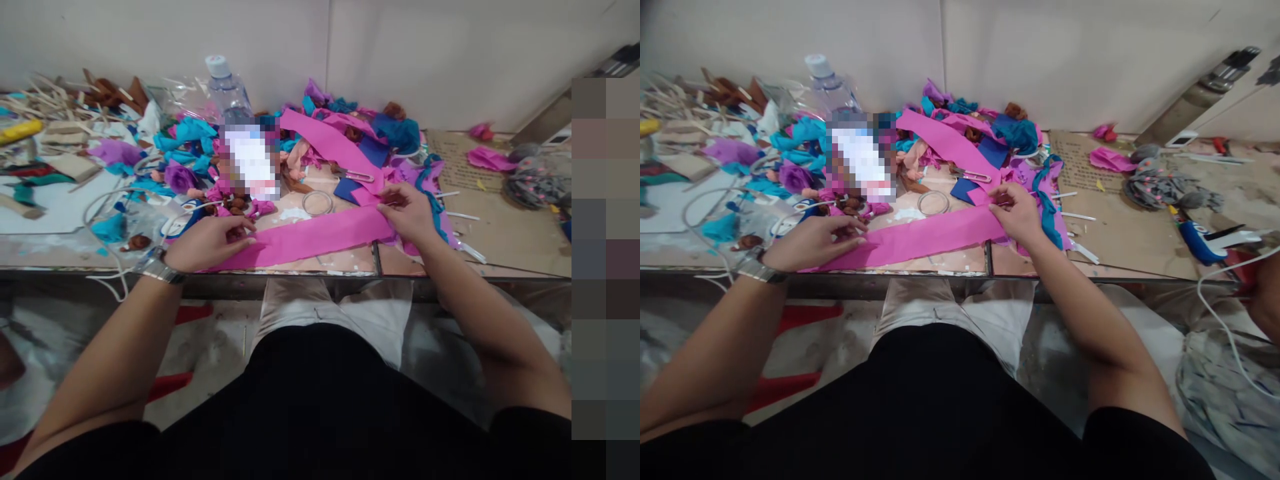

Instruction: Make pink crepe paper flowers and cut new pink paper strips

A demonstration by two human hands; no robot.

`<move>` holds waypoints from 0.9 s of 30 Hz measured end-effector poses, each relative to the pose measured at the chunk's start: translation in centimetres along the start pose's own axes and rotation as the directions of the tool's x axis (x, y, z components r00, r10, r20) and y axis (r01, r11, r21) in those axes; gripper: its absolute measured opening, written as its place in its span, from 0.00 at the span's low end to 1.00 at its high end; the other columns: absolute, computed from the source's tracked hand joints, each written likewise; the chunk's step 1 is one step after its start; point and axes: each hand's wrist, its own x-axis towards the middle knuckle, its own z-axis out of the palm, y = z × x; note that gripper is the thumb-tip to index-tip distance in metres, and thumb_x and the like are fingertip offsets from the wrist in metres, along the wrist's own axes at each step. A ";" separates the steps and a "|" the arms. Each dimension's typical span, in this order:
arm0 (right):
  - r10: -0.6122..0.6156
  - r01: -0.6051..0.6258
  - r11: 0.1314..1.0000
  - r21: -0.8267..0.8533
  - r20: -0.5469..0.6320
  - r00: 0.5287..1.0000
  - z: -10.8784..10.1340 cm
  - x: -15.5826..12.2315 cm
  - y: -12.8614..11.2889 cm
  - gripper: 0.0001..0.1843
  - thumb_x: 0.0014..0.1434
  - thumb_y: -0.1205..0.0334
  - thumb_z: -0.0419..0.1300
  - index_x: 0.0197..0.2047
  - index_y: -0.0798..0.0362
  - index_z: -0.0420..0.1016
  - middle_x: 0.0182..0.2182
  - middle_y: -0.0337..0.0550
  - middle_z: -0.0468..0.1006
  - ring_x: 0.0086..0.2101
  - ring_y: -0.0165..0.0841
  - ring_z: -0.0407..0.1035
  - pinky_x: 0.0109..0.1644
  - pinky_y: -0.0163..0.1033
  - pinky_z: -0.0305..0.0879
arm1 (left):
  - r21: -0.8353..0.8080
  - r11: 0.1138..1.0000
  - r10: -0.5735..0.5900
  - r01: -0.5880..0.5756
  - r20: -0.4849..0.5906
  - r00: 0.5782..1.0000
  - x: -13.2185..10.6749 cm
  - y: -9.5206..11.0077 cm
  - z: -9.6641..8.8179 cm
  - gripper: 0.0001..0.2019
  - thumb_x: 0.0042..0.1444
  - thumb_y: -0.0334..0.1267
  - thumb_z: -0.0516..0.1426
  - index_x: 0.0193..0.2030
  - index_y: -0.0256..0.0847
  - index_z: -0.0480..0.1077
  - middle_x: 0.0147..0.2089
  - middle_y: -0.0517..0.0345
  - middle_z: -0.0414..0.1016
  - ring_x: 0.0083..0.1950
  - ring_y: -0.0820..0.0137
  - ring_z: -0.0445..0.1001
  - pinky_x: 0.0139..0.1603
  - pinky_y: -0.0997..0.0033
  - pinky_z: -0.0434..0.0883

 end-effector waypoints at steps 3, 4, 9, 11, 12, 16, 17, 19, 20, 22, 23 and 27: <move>0.043 -0.043 0.999 -0.007 -0.036 0.998 -1.6 0.4 0.2 0.13 0.52 0.60 0.72 0.42 0.46 0.81 0.42 0.42 0.85 0.40 0.37 0.79 0.46 0.45 0.80 | 0.079 0.996 0.032 -0.035 0.042 0.999 -0.4 -0.7 -0.2 0.23 0.70 0.56 0.53 0.49 0.40 0.79 0.47 0.51 0.85 0.46 0.60 0.79 0.46 0.67 0.68; 0.055 -0.056 0.998 -0.012 -0.048 0.997 -2.1 0.5 0.3 0.13 0.52 0.61 0.72 0.42 0.46 0.81 0.42 0.42 0.85 0.40 0.37 0.79 0.46 0.46 0.80 | 0.103 0.994 0.031 -0.036 0.046 0.998 -0.4 -0.8 -0.2 0.23 0.70 0.56 0.52 0.46 0.39 0.79 0.45 0.51 0.84 0.44 0.61 0.78 0.45 0.67 0.67; 0.052 -0.068 0.991 -0.117 -0.135 0.989 -5.0 1.1 1.8 0.13 0.51 0.63 0.72 0.42 0.45 0.82 0.39 0.42 0.84 0.37 0.39 0.78 0.47 0.50 0.80 | 0.041 0.998 -0.050 0.050 -0.007 0.999 -1.0 -1.6 -0.6 0.23 0.69 0.55 0.53 0.53 0.39 0.79 0.50 0.50 0.85 0.47 0.60 0.79 0.48 0.67 0.68; 0.053 -0.072 0.990 -0.122 -0.154 0.987 -6.1 1.3 2.5 0.14 0.51 0.63 0.73 0.42 0.44 0.82 0.38 0.40 0.84 0.37 0.39 0.78 0.47 0.51 0.80 | 0.013 0.996 -0.086 0.086 0.000 0.996 -1.4 -1.9 -0.9 0.23 0.68 0.56 0.54 0.53 0.41 0.79 0.49 0.53 0.86 0.46 0.61 0.79 0.47 0.68 0.68; 0.052 -0.072 0.991 -0.111 -0.174 0.983 -6.7 1.3 2.8 0.14 0.52 0.63 0.74 0.42 0.44 0.82 0.37 0.40 0.83 0.36 0.39 0.77 0.46 0.51 0.79 | 0.008 0.995 -0.100 0.100 0.009 0.995 -1.6 -2.1 -1.1 0.22 0.68 0.56 0.55 0.53 0.41 0.79 0.47 0.55 0.85 0.44 0.61 0.79 0.46 0.68 0.68; 0.107 -0.118 0.992 -0.035 -0.234 0.966 -8.6 1.4 3.5 0.14 0.51 0.66 0.75 0.42 0.46 0.82 0.37 0.41 0.83 0.34 0.35 0.76 0.43 0.46 0.76 | -0.016 0.988 -0.154 0.154 0.017 0.988 -2.5 -2.7 -1.2 0.21 0.65 0.55 0.59 0.53 0.41 0.79 0.42 0.58 0.84 0.41 0.63 0.78 0.43 0.69 0.68; 0.125 -0.130 0.991 -0.006 -0.245 0.961 -8.9 1.3 3.5 0.14 0.51 0.67 0.75 0.41 0.47 0.82 0.38 0.42 0.84 0.34 0.34 0.75 0.42 0.45 0.75 | -0.025 0.986 -0.162 0.163 0.011 0.987 -2.7 -2.7 -1.1 0.21 0.65 0.55 0.59 0.53 0.41 0.79 0.42 0.58 0.84 0.41 0.64 0.78 0.43 0.69 0.68; 0.166 -0.161 0.986 0.042 -0.272 0.948 -9.5 1.2 3.5 0.14 0.50 0.69 0.76 0.40 0.49 0.83 0.39 0.45 0.85 0.33 0.32 0.75 0.41 0.42 0.73 | -0.067 0.985 -0.158 0.157 -0.009 0.987 -3.0 -2.8 -1.0 0.20 0.66 0.55 0.58 0.52 0.42 0.79 0.44 0.59 0.85 0.44 0.63 0.78 0.47 0.68 0.69; 0.195 -0.187 0.981 0.054 -0.280 0.940 -9.7 1.1 3.3 0.15 0.49 0.69 0.77 0.40 0.50 0.83 0.39 0.46 0.85 0.33 0.32 0.76 0.41 0.42 0.73 | -0.112 0.982 -0.155 0.151 -0.032 0.987 -3.1 -2.8 -0.9 0.19 0.67 0.55 0.58 0.50 0.42 0.79 0.45 0.59 0.85 0.45 0.64 0.77 0.48 0.68 0.70; 0.250 -0.244 0.968 0.057 -0.291 0.924 -9.8 0.9 2.9 0.15 0.49 0.68 0.77 0.41 0.49 0.83 0.37 0.45 0.85 0.33 0.32 0.76 0.39 0.41 0.72 | -0.263 0.953 -0.187 0.154 -0.108 0.976 -3.2 -2.9 -0.7 0.17 0.66 0.54 0.58 0.46 0.43 0.78 0.42 0.61 0.83 0.43 0.66 0.76 0.48 0.69 0.71; 0.268 -0.263 0.963 0.053 -0.280 0.922 -9.7 0.7 2.7 0.15 0.49 0.67 0.77 0.41 0.48 0.83 0.37 0.44 0.85 0.33 0.33 0.77 0.39 0.40 0.72 | -0.361 0.918 -0.231 0.161 -0.159 0.960 -3.2 -3.0 -0.6 0.16 0.65 0.53 0.58 0.43 0.42 0.76 0.39 0.61 0.81 0.41 0.69 0.74 0.46 0.70 0.71; 0.251 -0.245 0.968 0.055 -0.216 0.944 -8.8 0.2 2.2 0.17 0.48 0.62 0.78 0.41 0.46 0.81 0.36 0.39 0.84 0.33 0.33 0.78 0.40 0.41 0.76 | -0.508 0.844 -0.389 0.173 -0.356 0.850 -3.1 -3.7 -0.6 0.11 0.62 0.47 0.59 0.43 0.42 0.72 0.34 0.64 0.74 0.33 0.74 0.70 0.38 0.74 0.70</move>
